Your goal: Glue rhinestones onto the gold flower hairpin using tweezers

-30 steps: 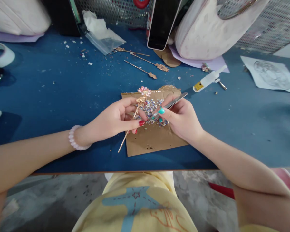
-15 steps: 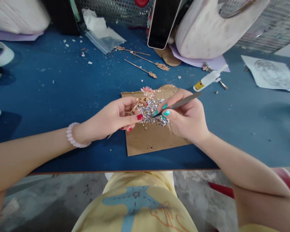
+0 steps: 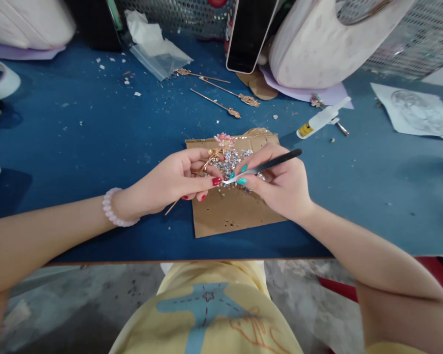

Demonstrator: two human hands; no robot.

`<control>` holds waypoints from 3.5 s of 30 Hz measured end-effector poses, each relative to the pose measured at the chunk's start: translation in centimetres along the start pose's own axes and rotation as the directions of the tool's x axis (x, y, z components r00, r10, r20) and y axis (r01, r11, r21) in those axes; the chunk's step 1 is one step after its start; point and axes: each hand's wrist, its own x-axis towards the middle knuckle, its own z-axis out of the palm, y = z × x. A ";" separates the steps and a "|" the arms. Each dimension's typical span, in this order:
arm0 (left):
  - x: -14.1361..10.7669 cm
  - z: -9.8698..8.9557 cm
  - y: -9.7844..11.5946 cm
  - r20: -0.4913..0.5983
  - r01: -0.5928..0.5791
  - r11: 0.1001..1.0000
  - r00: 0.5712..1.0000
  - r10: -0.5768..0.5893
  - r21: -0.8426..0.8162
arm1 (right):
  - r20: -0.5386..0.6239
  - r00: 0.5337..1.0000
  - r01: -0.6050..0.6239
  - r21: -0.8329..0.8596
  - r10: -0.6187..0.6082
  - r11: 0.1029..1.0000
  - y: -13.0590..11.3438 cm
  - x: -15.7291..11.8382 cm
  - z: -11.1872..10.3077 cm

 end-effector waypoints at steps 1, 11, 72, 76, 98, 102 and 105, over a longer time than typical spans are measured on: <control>0.0 0.0 0.0 0.007 -0.003 1.000 1.000 0.003 -0.002 | 0.002 1.000 0.025 -0.019 -0.025 1.000 -0.1 0.0 0.0; -0.1 0.0 -0.1 -0.001 0.025 0.998 1.000 -0.025 -0.050 | 0.014 0.979 0.203 -0.090 -0.203 0.975 0.0 -0.1 0.0; 0.0 -0.1 -0.2 -0.020 -0.023 0.999 1.000 0.023 0.035 | -0.018 0.962 0.268 -0.129 -0.273 0.955 -0.4 -0.2 -0.8; 0.1 -0.1 -0.3 -0.060 -0.055 0.998 0.997 0.055 -0.002 | 0.173 0.961 0.248 -0.188 -0.216 0.950 -0.2 0.4 -1.7; -0.4 0.5 0.5 -0.140 -0.179 0.964 0.978 0.153 -0.198 | 0.502 0.858 0.316 -0.348 -0.109 0.883 0.5 0.8 -2.0; -0.3 0.2 0.0 -0.127 -0.226 0.956 0.971 0.205 -0.188 | 0.494 0.866 0.281 -0.354 -0.076 0.892 0.5 0.9 -1.9; -0.3 -0.1 -0.5 -0.132 -0.241 0.957 0.966 0.221 -0.160 | 0.488 0.870 0.261 -0.337 -0.069 0.904 0.4 0.9 -1.9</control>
